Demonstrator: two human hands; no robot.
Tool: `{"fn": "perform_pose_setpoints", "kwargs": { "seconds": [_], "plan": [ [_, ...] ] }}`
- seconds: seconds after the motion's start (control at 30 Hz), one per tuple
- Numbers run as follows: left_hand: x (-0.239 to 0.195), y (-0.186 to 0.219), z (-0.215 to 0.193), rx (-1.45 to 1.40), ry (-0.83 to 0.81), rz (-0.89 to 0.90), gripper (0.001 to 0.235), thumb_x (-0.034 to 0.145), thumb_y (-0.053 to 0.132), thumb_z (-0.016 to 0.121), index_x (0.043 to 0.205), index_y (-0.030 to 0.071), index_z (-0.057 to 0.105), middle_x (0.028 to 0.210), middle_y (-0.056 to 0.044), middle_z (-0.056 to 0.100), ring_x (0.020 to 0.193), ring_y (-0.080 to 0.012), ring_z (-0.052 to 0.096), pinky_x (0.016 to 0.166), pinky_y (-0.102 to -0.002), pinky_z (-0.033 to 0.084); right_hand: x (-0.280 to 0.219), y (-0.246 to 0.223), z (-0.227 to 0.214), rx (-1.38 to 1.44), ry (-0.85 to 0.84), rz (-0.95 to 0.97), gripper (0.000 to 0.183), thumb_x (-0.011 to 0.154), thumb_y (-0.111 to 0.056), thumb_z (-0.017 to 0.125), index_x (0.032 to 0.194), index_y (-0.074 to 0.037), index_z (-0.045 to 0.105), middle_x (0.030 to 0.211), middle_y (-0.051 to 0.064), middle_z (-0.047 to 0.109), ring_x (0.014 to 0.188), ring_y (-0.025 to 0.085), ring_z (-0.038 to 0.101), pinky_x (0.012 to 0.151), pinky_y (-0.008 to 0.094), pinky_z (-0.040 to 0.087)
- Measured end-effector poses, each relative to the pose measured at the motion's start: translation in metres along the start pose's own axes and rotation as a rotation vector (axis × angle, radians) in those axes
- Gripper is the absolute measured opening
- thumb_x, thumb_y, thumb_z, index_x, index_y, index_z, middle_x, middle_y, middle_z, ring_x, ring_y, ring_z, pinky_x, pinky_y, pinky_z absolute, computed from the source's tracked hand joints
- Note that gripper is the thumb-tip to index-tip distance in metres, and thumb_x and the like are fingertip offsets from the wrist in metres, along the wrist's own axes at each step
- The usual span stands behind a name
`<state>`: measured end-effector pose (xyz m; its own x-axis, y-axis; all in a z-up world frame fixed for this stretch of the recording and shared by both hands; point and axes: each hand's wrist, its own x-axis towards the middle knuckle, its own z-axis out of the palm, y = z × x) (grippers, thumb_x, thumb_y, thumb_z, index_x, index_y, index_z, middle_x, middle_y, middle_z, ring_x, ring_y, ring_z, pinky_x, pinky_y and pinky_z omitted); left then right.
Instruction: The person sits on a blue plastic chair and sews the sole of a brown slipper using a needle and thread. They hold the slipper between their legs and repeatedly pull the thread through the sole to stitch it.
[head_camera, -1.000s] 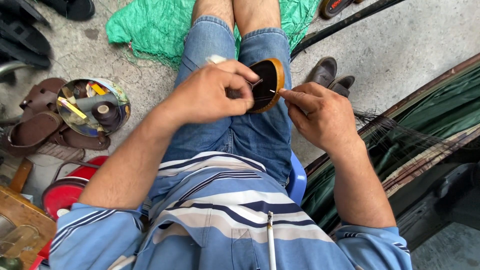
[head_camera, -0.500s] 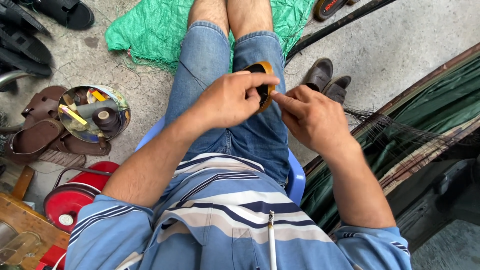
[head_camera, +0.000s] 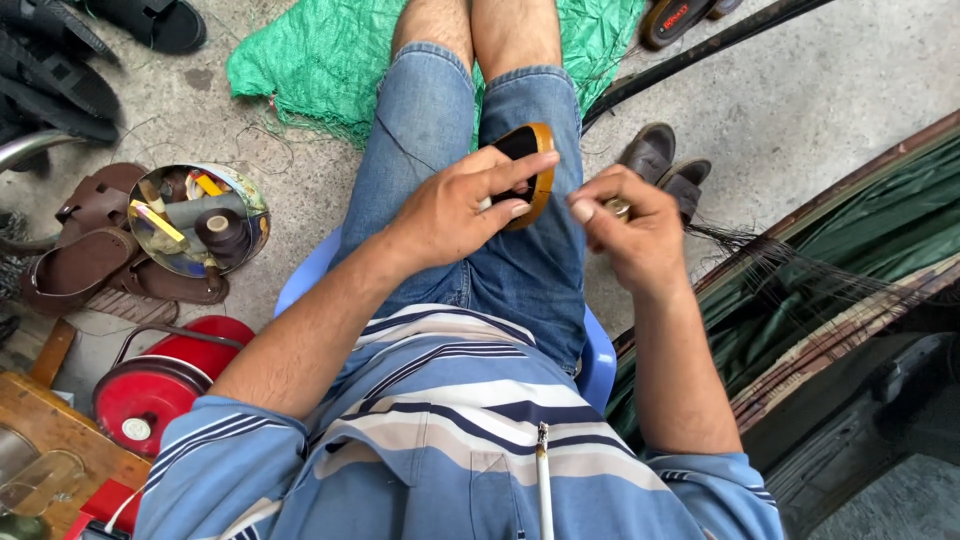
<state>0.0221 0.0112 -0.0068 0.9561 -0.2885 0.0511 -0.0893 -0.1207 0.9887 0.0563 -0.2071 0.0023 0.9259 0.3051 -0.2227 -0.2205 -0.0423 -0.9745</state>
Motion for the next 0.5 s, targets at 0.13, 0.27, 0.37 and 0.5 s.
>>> {"fn": "perform_pose_setpoints", "kwargs": {
  "seconds": [0.13, 0.27, 0.37, 0.5],
  "plan": [
    [-0.009, 0.011, -0.004, 0.159, -0.059, -0.1, 0.062, 0.085, 0.009, 0.059, 0.139, 0.027, 0.033, 0.087, -0.007, 0.064, 0.072, -0.0271, 0.064, 0.066, -0.038, 0.054, 0.002, 0.0, 0.008, 0.253, -0.205, -0.054, 0.016, 0.079, -0.005, 0.058, 0.081, 0.01, 0.055, 0.076, 0.02, 0.048, 0.045, 0.014, 0.046, 0.035, 0.026, 0.041],
    [-0.009, 0.011, -0.01, -0.165, -0.129, -0.434, 0.082, 0.075, 0.005, 0.061, 0.143, 0.025, 0.019, 0.081, -0.004, 0.067, 0.052, -0.0114, 0.06, 0.052, -0.02, 0.055, 0.009, -0.027, 0.019, -0.209, -0.337, -0.161, 0.013, 0.08, -0.003, 0.061, 0.09, 0.0, 0.068, 0.065, 0.013, 0.061, 0.053, 0.015, 0.052, 0.049, 0.026, 0.043],
    [-0.003, 0.007, -0.004, -0.563, 0.031, -0.455, 0.067, 0.077, 0.007, 0.065, 0.136, 0.014, 0.035, 0.076, -0.009, 0.062, 0.045, -0.01, 0.056, 0.042, -0.017, 0.051, 0.01, -0.033, 0.035, -0.758, -0.287, -0.416, 0.015, 0.076, -0.009, 0.072, 0.09, -0.008, 0.071, 0.063, 0.012, 0.057, 0.054, 0.028, 0.056, 0.051, 0.035, 0.044],
    [0.005, 0.02, -0.017, -0.363, 0.109, -0.453, 0.03, 0.086, 0.019, 0.058, 0.115, 0.014, 0.056, 0.074, -0.011, 0.068, 0.041, -0.0102, 0.058, 0.037, -0.016, 0.047, 0.024, -0.031, 0.008, -0.352, -0.087, 0.019, 0.008, 0.078, -0.015, 0.071, 0.085, -0.011, 0.07, 0.064, 0.003, 0.062, 0.049, 0.008, 0.049, 0.04, 0.019, 0.042]
  ]
}}
